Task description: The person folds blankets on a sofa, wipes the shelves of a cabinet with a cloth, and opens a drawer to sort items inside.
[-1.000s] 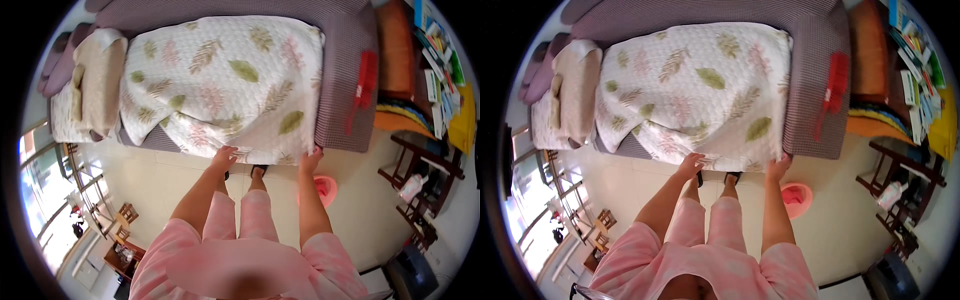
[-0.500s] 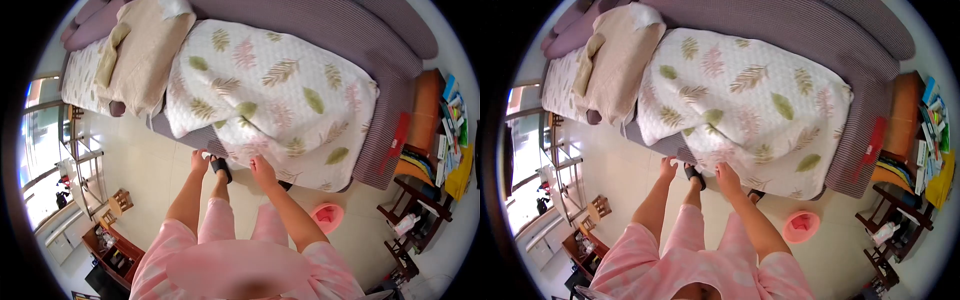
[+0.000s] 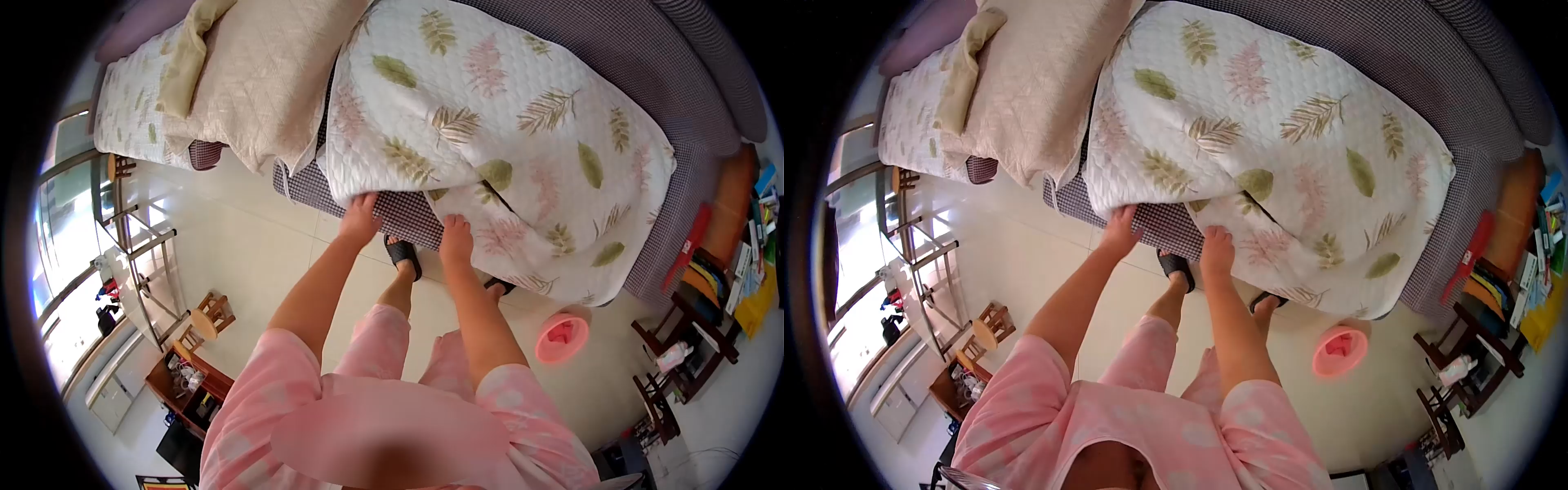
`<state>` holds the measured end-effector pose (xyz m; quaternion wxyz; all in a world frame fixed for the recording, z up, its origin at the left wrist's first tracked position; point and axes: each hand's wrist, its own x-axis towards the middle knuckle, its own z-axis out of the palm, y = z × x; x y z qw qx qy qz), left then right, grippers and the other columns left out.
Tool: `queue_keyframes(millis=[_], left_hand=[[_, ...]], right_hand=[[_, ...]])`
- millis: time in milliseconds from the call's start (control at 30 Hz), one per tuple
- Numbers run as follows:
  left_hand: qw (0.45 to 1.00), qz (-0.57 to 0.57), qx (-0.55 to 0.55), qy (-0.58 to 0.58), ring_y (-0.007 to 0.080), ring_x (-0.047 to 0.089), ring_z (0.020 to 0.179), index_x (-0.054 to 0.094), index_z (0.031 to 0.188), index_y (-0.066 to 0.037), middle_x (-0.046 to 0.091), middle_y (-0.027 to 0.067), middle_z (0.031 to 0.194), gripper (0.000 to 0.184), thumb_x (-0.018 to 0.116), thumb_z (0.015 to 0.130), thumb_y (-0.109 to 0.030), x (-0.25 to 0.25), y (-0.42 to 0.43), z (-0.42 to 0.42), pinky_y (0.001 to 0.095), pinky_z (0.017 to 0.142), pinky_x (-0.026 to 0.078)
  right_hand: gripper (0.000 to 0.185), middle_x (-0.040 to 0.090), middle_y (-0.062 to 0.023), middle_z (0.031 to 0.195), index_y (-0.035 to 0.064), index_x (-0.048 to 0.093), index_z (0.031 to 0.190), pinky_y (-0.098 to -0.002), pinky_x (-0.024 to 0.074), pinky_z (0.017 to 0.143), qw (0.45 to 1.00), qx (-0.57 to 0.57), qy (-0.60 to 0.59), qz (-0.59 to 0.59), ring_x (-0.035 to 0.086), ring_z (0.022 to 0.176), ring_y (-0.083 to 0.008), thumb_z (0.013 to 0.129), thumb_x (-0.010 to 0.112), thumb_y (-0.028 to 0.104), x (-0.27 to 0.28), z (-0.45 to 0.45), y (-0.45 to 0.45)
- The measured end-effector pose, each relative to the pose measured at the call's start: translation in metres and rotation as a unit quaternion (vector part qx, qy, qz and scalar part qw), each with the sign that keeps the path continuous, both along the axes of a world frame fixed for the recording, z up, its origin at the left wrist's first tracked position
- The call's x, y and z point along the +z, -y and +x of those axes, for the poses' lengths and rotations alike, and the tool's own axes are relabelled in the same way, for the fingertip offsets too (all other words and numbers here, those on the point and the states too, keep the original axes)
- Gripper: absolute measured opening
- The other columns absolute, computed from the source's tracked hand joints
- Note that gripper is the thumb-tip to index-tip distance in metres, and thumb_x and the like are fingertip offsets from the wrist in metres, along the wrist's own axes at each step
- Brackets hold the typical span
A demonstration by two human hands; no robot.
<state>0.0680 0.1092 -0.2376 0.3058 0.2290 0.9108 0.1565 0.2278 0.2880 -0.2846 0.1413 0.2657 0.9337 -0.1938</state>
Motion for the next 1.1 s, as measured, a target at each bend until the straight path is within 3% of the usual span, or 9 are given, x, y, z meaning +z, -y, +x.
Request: queue_keyframes(millis=[133, 233, 367, 400, 533, 633, 700, 833, 1100], left_hand=[[0.991, 0.092, -0.008, -0.093, 0.0395, 0.027, 0.126, 0.025, 0.138, -0.017, 0.011, 0.0139, 0.146, 0.092, 0.075, 0.061, -0.016, 0.034, -0.031, -0.03, 0.0474, 0.101, 0.031], [0.983, 0.085, -0.097, -0.13, 0.0395, 0.026, 0.126, 0.023, 0.139, -0.023, 0.013, 0.0131, 0.145, 0.096, 0.077, 0.06, -0.017, 0.051, -0.051, -0.036, 0.0494, 0.101, 0.029], [0.938, 0.193, -0.231, -0.171, 0.0331, 0.032, 0.124, 0.055, 0.115, -0.019, 0.034, 0.01, 0.134, 0.061, 0.073, 0.058, -0.013, 0.06, -0.072, -0.026, 0.0461, 0.102, 0.029], [0.921, 0.27, -0.209, -0.187, 0.0272, 0.042, 0.114, 0.062, 0.092, -0.016, 0.049, 0.0045, 0.115, 0.036, 0.068, 0.057, -0.011, 0.062, -0.079, -0.019, 0.0438, 0.097, 0.033], [0.938, 0.2, -0.248, -0.138, 0.0199, 0.051, 0.094, 0.056, 0.076, -0.015, 0.054, -0.0014, 0.088, 0.021, 0.065, 0.058, -0.012, 0.048, -0.067, -0.012, 0.0399, 0.09, 0.037], [0.971, 0.051, -0.216, -0.088, 0.0227, 0.055, 0.089, 0.053, 0.075, -0.013, 0.058, 0.0034, 0.083, 0.019, 0.066, 0.062, -0.015, 0.031, -0.017, -0.018, 0.04, 0.09, 0.037], [0.976, -0.021, -0.218, 0.011, 0.0283, 0.058, 0.082, 0.051, 0.077, -0.01, 0.06, 0.0089, 0.077, 0.021, 0.066, 0.065, -0.019, 0.026, 0.015, -0.006, 0.0409, 0.082, 0.041], [0.961, -0.148, -0.124, 0.198, 0.0342, 0.058, 0.083, 0.052, 0.091, -0.008, 0.062, 0.0138, 0.084, 0.027, 0.062, 0.07, -0.021, 0.039, 0.071, 0.03, 0.0427, 0.067, 0.046], [0.901, -0.126, -0.167, 0.379, 0.0305, 0.059, 0.084, 0.058, 0.095, -0.011, 0.062, 0.0136, 0.087, 0.031, 0.066, 0.069, -0.024, 0.024, 0.129, 0.094, 0.0395, 0.072, 0.046]], right_hand=[[0.015, 0.057, -0.0159, 0.083, 0.0044, 0.055, 0.092, -0.0371, 0.0458, 0.067, 0.988, -0.059, -0.025, -0.143, 0.057, 0.08, -0.0305, 0.077, 0.051, 0.007, 0.032, -0.005, -0.025], [0.01, 0.057, -0.0193, 0.074, 0.0016, 0.055, 0.082, -0.0382, 0.0438, 0.065, 0.962, -0.092, -0.007, -0.258, 0.057, 0.072, -0.0329, 0.076, 0.047, 0.003, 0.083, -0.012, -0.041], [0.014, 0.053, -0.0196, 0.069, 0.0018, 0.055, 0.081, -0.0373, 0.0411, 0.06, 0.923, -0.093, -0.016, -0.374, 0.053, 0.066, -0.0323, 0.073, 0.043, 0.001, 0.129, -0.007, -0.055], [0.015, 0.05, -0.0194, 0.067, 0.0016, 0.054, 0.081, -0.0354, 0.0401, 0.059, 0.915, -0.075, -0.037, -0.395, 0.05, 0.062, -0.0303, 0.072, 0.042, 0.0, 0.131, 0.0, -0.056], [0.017, 0.049, -0.0194, 0.067, 0.002, 0.055, 0.083, -0.034, 0.0394, 0.058, 0.905, 0.013, -0.01, -0.425, 0.048, 0.061, -0.0286, 0.071, 0.042, 0.0, 0.15, 0.022, -0.059], [0.019, 0.057, -0.0183, 0.076, 0.0043, 0.058, 0.084, -0.0379, 0.0423, 0.063, 0.894, 0.012, 0.135, -0.427, 0.055, 0.07, -0.0335, 0.071, 0.044, 0.002, 0.148, 0.039, -0.052], [0.016, 0.058, -0.0181, 0.078, 0.0035, 0.057, 0.083, -0.0389, 0.0423, 0.063, 0.896, 0.047, 0.101, -0.429, 0.056, 0.073, -0.0335, 0.072, 0.046, 0.003, 0.125, 0.061, -0.037], [0.014, 0.06, -0.0171, 0.082, 0.0035, 0.056, 0.085, -0.0397, 0.0434, 0.066, 0.896, 0.092, 0.15, -0.408, 0.056, 0.076, -0.0334, 0.077, 0.046, 0.006, 0.106, 0.061, -0.013], [0.016, 0.061, -0.0141, 0.093, 0.0047, 0.056, 0.095, -0.0377, 0.0452, 0.073, 0.934, 0.056, 0.123, -0.331, 0.058, 0.085, -0.0297, 0.083, 0.049, 0.013, 0.089, -0.008, -0.006]])
